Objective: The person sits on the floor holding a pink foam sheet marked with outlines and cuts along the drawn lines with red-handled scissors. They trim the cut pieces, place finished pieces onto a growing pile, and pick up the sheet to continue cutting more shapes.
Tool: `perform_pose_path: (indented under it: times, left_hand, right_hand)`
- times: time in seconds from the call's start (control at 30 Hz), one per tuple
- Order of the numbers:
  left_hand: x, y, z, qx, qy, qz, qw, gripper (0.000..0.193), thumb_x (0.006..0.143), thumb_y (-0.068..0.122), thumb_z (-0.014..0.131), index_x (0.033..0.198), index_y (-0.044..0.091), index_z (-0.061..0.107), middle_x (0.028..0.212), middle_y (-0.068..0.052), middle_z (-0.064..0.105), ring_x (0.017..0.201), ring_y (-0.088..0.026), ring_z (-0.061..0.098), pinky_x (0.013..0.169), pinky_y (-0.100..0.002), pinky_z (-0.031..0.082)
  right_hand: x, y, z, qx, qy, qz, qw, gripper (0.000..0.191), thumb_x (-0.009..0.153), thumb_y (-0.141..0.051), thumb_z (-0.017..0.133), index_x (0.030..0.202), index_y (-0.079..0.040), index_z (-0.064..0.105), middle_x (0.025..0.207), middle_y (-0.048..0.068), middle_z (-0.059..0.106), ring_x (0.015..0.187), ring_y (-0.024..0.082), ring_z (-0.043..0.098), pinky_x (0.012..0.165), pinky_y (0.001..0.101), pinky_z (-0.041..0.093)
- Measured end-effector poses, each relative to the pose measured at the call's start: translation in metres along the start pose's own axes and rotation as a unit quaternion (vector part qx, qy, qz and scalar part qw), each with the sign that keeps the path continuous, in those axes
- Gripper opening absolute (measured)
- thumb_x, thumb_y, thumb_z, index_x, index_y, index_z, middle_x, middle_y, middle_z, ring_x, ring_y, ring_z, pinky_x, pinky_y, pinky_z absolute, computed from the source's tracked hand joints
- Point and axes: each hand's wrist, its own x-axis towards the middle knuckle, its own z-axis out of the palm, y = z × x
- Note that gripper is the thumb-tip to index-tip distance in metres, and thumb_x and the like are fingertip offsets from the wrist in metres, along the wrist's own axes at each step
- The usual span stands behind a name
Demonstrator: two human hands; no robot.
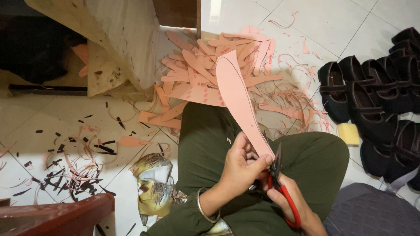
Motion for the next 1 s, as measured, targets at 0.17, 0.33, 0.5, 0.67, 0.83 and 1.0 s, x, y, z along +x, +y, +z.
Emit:
perform_pose_path:
  times: [0.17,0.33,0.5,0.67,0.83,1.0]
  left_hand:
    - [0.001,0.004,0.002,0.005,0.008,-0.018,1.000,0.038,0.090,-0.001,0.072,0.122,0.000,0.052,0.094,-0.005,0.069,0.074,-0.007,0.066,0.066,-0.023,0.056]
    - [0.000,0.007,0.001,0.016,-0.004,-0.023,1.000,0.035,0.090,-0.001,0.072,0.119,-0.001,0.053,0.091,-0.005,0.070,0.073,-0.006,0.066,0.065,-0.022,0.056]
    - [-0.001,0.010,-0.001,0.037,-0.017,-0.040,0.998,0.035,0.090,-0.001,0.073,0.119,-0.002,0.054,0.090,-0.005,0.070,0.071,-0.006,0.066,0.062,-0.022,0.055]
    - [0.001,0.008,-0.003,-0.026,-0.025,-0.034,0.999,0.039,0.089,-0.001,0.074,0.119,0.001,0.049,0.091,-0.006,0.070,0.074,-0.007,0.067,0.066,-0.022,0.058]
    - [0.001,0.000,-0.005,-0.058,-0.015,-0.044,0.997,0.031,0.091,0.001,0.073,0.114,0.000,0.053,0.091,-0.005,0.069,0.076,-0.006,0.066,0.067,-0.022,0.058]
    - [0.001,-0.010,-0.010,-0.027,-0.003,-0.016,0.999,0.018,0.097,0.004,0.071,0.105,0.000,0.056,0.092,-0.003,0.069,0.079,-0.005,0.065,0.069,-0.021,0.057]
  right_hand:
    - [0.001,0.002,0.002,0.000,0.031,0.039,0.999,0.050,0.087,-0.043,0.063,0.111,0.002,0.069,0.083,0.006,0.065,0.074,0.015,0.058,0.068,0.0299,0.050]
    - [-0.002,-0.001,0.000,-0.027,0.047,0.001,0.999,0.052,0.092,-0.049,0.059,0.102,0.000,0.071,0.075,0.004,0.068,0.069,0.012,0.061,0.064,0.0270,0.050]
    - [-0.002,-0.006,-0.001,0.015,0.026,0.006,1.000,0.046,0.093,-0.044,0.062,0.095,0.001,0.070,0.074,0.005,0.069,0.066,0.013,0.064,0.062,0.0281,0.054]
    - [-0.004,-0.005,0.000,0.005,0.041,0.012,0.999,0.041,0.091,-0.040,0.065,0.085,-0.001,0.071,0.063,0.004,0.068,0.057,0.012,0.063,0.055,0.0276,0.052]
    - [-0.008,0.006,0.002,0.012,0.061,0.036,0.997,0.041,0.091,-0.040,0.066,0.080,-0.001,0.070,0.059,0.005,0.065,0.052,0.011,0.060,0.050,0.0268,0.048]
    - [-0.010,0.015,-0.001,0.018,0.050,0.060,0.997,0.039,0.092,-0.037,0.067,0.079,0.001,0.070,0.059,0.006,0.063,0.054,0.012,0.058,0.052,0.0269,0.046]
